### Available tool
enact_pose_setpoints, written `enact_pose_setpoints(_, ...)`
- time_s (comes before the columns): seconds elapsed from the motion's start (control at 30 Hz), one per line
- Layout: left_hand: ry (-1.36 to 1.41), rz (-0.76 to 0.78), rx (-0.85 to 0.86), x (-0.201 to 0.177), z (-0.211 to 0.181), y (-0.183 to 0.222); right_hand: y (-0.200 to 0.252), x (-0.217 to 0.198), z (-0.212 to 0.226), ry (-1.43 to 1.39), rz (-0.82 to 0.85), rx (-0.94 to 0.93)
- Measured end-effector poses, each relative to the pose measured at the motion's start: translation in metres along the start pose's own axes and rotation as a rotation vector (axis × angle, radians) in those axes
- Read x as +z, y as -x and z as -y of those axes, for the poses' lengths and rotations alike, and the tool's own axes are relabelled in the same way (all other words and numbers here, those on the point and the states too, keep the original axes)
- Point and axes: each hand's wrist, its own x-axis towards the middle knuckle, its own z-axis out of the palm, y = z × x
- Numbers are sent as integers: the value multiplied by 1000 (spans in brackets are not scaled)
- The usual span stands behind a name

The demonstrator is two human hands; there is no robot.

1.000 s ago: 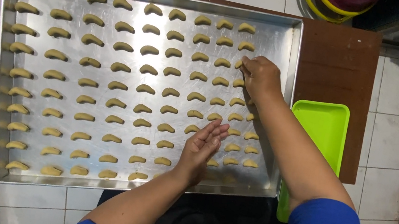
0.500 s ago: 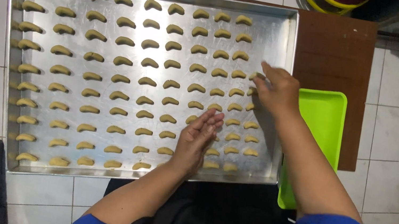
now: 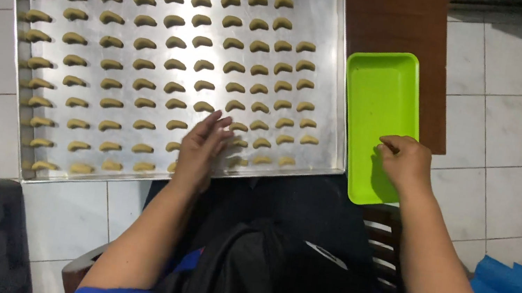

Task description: Shaping small pieces of dough into crescent-shaped pastries and arranging them in rows on a baking tray.

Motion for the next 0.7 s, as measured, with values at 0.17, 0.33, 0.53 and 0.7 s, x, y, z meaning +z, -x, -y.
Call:
enact_pose_setpoints(0.17,-129,-127,-25,-37,4,23,46,-45,81,50,278,94)
enact_pose_setpoints(0.33,-123,-199,-8,-69,4,35,56,-31,100,245,485,54)
enact_pose_setpoints(0.53,-146,-239,79,-86,-17,37,40,16,51,296,386,-60)
enact_pose_setpoints(0.7,-128,-215,59,-69,-19,32,11,17,28,165,386,-98)
